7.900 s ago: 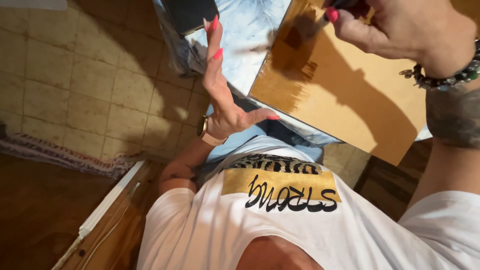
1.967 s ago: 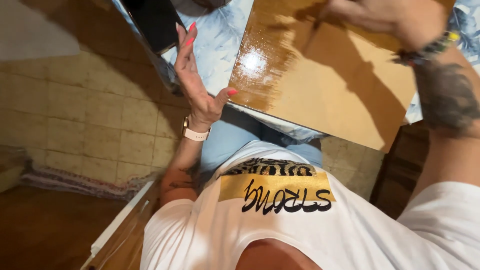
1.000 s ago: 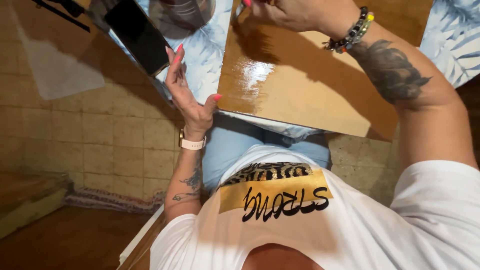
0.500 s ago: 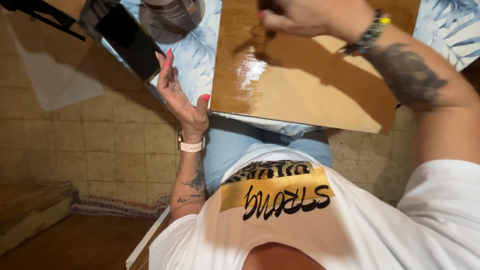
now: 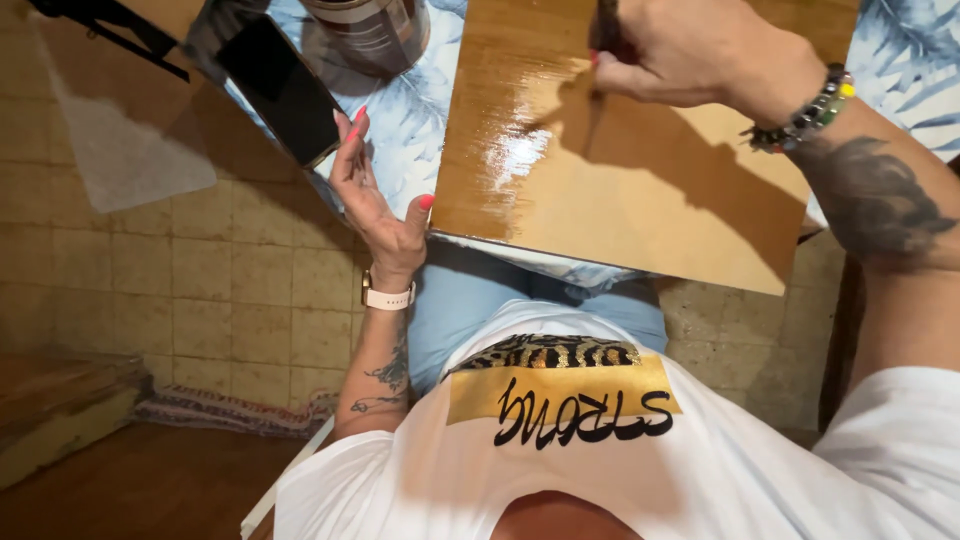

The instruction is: Applying wood stain to a wooden board using a paintbrush

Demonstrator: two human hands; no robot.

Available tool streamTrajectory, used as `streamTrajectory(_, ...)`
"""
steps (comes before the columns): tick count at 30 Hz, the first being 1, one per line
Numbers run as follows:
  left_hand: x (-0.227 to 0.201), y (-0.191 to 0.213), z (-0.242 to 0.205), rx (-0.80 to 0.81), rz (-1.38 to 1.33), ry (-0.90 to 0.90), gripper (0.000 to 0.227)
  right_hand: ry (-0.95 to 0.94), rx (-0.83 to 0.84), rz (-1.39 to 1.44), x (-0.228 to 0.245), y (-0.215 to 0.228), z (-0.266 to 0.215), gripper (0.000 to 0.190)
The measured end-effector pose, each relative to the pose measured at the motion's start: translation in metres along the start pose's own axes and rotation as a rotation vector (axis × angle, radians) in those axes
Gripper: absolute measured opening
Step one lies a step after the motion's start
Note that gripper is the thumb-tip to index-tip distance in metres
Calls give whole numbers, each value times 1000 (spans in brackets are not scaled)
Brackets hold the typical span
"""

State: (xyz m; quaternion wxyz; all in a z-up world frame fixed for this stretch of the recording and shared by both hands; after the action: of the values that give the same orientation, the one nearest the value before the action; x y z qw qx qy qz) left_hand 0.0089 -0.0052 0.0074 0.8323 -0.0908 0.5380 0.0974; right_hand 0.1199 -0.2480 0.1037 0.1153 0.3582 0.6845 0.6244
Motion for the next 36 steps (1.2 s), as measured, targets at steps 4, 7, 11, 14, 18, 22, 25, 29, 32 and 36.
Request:
streamTrajectory(4, 0, -1, 2, -21, 9, -9, 69, 117, -141, -3, -2, -3, 10, 19)
streamTrajectory(7, 0, 0, 1, -23, 28, -28, 66, 270, -260, 138, 4, -8, 29, 13)
streamTrajectory(11, -4, 1, 2, 1, 51, -33, 64, 401, -432, 219, 4, -6, 45, 10)
streamTrajectory(14, -7, 1, 3, 17, 72, -38, 65, 462, -462, 236, 7, -6, 55, 11)
streamTrajectory(18, -7, 1, 3, 22, 84, -33, 64, 465, -358, 270, 8, -6, 56, 18)
streamTrajectory(22, -8, 1, 2, 8, 55, -23, 64, 237, -218, 192, -11, -7, 27, 13)
streamTrajectory(25, -6, 0, 4, 8, 34, -19, 65, 103, -221, 120, -20, 1, -6, 16)
streamTrajectory(29, -3, -1, 4, -4, 28, -30, 65, 51, -285, 24, -26, 4, -18, 17)
streamTrajectory(32, -3, -1, 3, 3, 44, -19, 65, 118, -343, 187, -18, -4, 10, 17)
streamTrajectory(36, -5, -1, 2, 6, 91, -37, 65, 336, -394, 260, -7, -9, 46, 20)
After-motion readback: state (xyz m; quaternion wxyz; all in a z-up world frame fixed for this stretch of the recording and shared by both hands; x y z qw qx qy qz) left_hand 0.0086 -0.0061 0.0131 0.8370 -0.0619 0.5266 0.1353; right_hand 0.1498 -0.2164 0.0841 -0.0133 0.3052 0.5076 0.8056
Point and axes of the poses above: each hand's wrist, its own z-axis towards the middle knuckle, its own y-axis out of the back of the hand, x = y × z, the point moved 1 cm from there along z, towards the middle knuckle, and after that the axes turned 8 degrees about y, right-handed, at the moved point
